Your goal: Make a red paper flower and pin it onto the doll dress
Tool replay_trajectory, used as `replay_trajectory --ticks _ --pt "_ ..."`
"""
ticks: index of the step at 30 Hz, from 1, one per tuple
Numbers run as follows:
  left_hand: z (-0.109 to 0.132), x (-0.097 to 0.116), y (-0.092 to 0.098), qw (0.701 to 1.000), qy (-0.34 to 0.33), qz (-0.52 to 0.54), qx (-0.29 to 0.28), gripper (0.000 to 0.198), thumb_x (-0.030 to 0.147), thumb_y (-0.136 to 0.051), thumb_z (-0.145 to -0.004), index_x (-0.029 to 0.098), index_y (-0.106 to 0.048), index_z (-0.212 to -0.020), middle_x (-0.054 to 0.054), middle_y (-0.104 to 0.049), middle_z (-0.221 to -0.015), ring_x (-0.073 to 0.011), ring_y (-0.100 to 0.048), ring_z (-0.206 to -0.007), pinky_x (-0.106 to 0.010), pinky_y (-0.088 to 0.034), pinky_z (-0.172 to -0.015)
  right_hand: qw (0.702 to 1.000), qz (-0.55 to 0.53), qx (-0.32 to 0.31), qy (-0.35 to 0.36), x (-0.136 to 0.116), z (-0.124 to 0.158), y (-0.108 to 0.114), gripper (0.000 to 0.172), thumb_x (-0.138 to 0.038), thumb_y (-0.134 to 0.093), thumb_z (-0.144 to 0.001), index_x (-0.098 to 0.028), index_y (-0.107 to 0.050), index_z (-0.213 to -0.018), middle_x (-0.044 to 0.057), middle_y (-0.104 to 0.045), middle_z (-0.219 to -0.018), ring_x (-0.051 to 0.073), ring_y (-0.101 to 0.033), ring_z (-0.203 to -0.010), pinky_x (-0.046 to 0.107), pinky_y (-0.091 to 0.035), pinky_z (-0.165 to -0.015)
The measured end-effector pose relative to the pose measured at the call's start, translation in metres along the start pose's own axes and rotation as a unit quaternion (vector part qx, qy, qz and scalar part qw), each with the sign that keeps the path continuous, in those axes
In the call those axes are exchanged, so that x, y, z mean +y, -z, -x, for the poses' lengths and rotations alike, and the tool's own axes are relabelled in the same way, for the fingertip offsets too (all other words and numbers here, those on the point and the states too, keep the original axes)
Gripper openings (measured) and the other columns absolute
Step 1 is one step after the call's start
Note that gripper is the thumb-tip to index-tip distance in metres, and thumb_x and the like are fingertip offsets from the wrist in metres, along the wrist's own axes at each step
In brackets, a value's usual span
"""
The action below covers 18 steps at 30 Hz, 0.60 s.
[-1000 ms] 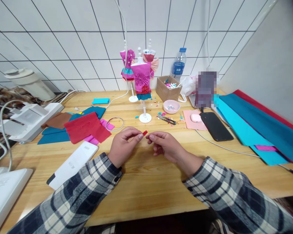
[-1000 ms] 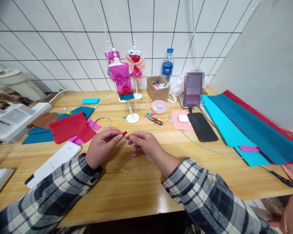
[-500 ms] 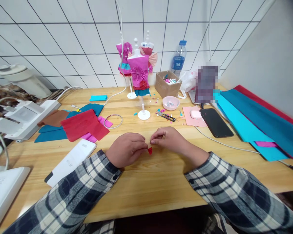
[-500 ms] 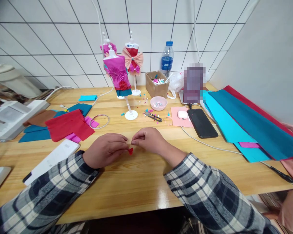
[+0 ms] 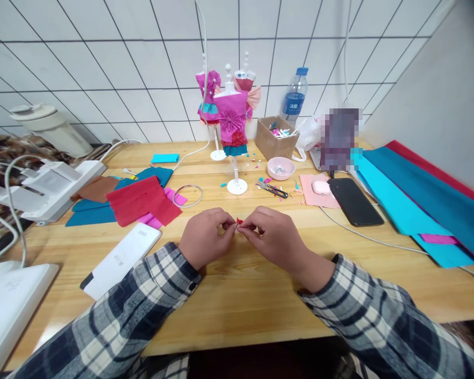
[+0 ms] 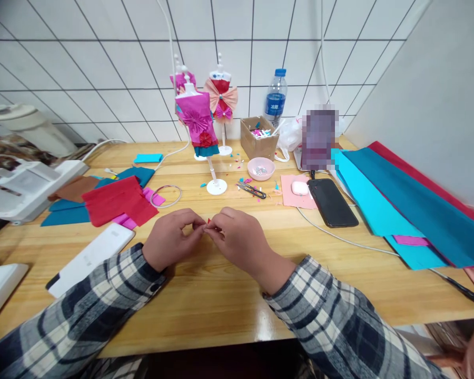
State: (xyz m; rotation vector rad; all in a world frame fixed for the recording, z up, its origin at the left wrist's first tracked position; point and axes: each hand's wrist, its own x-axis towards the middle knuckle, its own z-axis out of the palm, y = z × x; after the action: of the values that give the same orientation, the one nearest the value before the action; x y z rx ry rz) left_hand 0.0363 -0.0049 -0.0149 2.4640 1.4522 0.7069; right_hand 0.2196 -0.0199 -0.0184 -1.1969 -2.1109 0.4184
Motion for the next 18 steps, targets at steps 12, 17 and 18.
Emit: replay_trajectory --ticks 12,17,18 --pt "-0.002 -0.001 -0.004 0.919 0.135 0.365 0.059 0.021 0.036 -0.066 -0.077 0.015 -0.068 -0.08 -0.007 -0.073 -0.083 -0.0204 -0.067 -0.079 -0.031 -0.053 -0.073 0.922 -0.304 0.055 -0.235 -0.006 -0.007 -0.014 0.022 -0.039 -0.063 -0.078 -0.018 -0.068 -0.08 0.001 -0.06 -0.064 0.01 -0.051 -0.049 0.024 -0.043 -0.047" --pt "0.0 -0.01 0.001 0.977 -0.089 0.182 0.073 0.009 0.025 -0.062 -0.082 0.019 -0.069 -0.08 -0.005 -0.072 -0.084 -0.0221 -0.064 -0.098 -0.035 -0.048 -0.088 0.855 -0.423 -0.072 -0.292 0.01 -0.009 -0.017 0.028 -0.043 -0.062 -0.074 -0.016 -0.066 -0.078 -0.002 -0.056 -0.063 0.008 -0.044 -0.048 0.02 -0.038 -0.041" --pt "0.0 -0.013 0.003 0.978 -0.14 0.139 0.066 0.008 0.023 -0.061 -0.083 0.02 -0.069 -0.082 -0.004 -0.072 -0.083 -0.0221 -0.062 -0.1 -0.036 -0.047 -0.089 0.857 -0.418 -0.095 -0.287 0.013 -0.008 -0.016 0.027 -0.042 -0.061 -0.075 -0.016 -0.066 -0.078 -0.002 -0.057 -0.065 0.007 -0.042 -0.048 0.02 -0.036 -0.041"
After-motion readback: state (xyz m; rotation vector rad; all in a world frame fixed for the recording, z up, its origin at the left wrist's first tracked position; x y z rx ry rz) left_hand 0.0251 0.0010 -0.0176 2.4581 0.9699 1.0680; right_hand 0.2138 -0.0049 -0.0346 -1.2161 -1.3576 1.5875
